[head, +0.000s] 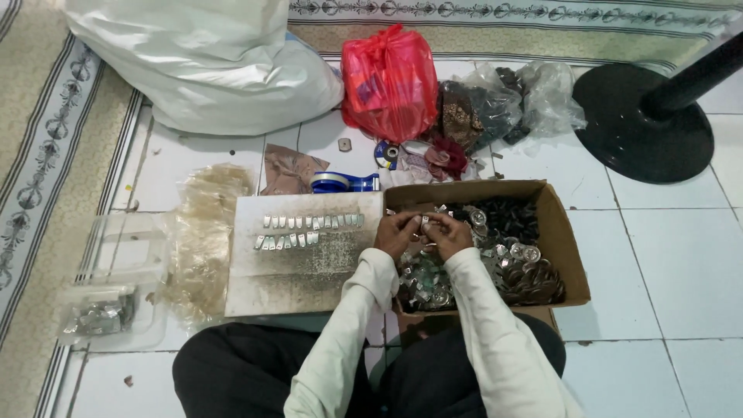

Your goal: Arranging small metal hardware components from a box onto a template board while sitting on the floor.

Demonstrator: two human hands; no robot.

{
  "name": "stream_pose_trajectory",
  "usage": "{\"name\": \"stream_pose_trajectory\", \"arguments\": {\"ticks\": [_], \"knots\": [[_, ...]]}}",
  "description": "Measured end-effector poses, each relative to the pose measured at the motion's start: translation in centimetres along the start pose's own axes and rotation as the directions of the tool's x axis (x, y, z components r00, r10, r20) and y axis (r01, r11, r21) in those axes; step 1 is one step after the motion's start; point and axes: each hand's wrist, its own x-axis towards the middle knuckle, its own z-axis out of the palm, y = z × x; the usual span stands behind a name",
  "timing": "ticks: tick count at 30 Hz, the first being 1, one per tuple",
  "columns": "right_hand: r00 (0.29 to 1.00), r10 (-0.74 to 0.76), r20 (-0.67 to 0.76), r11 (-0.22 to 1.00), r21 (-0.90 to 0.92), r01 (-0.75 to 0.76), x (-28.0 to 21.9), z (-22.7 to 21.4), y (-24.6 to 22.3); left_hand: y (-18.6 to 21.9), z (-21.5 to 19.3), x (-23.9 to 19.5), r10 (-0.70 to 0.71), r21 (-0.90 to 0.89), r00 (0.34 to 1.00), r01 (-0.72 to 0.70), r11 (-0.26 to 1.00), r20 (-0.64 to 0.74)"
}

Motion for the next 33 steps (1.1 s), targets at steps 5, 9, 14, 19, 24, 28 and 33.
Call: {"name": "stream_pose_trajectory", "arguments": {"ticks": [5,9,14,19,24,28,33], "knots": [[1.000,0.019,-0.017,1.000,-0.009,-0.019,0.3,-0.2,0.0,0.2,0.3,-0.4,0.024,-0.059,0.999,-0.026,0.998,-0.035],[0.991,0.106,-0.078,0.990,0.097,-0.099,1.0,-0.6,0.6,-0.7,0.6,0.1,0.017,-0.100,0.994,-0.027,0.995,-0.105],[0.986,0.083,-0.144,0.993,0.099,-0.069,0.4,1.2,0.2,-0.1,1.1,-1.0,-0.037,-0.232,0.981,-0.009,0.973,-0.192],[0.973,-0.199,-0.114,0.974,-0.136,0.184,0.3,2.1,0.0,3.0,0.8,-3.9,-0.093,-0.276,0.958,0.014,0.961,-0.272],[0.970,-0.238,-0.042,0.963,-0.145,0.229,-3.8,7.0,-3.8,4.7,-3.5,-8.0,-0.195,-0.168,0.866,0.130,0.977,-0.461],[0.958,-0.265,0.108,0.935,-0.215,0.282,-2.8,10.7,0.0,0.7,-10.0,-7.8,-0.226,-0.003,0.759,0.284,0.959,-0.611],[0.943,-0.192,0.270,0.901,-0.333,0.279,-2.9,14.9,0.4,1.5,-13.4,-8.7,-0.045,0.321,0.748,0.338,0.885,-0.663]]}}
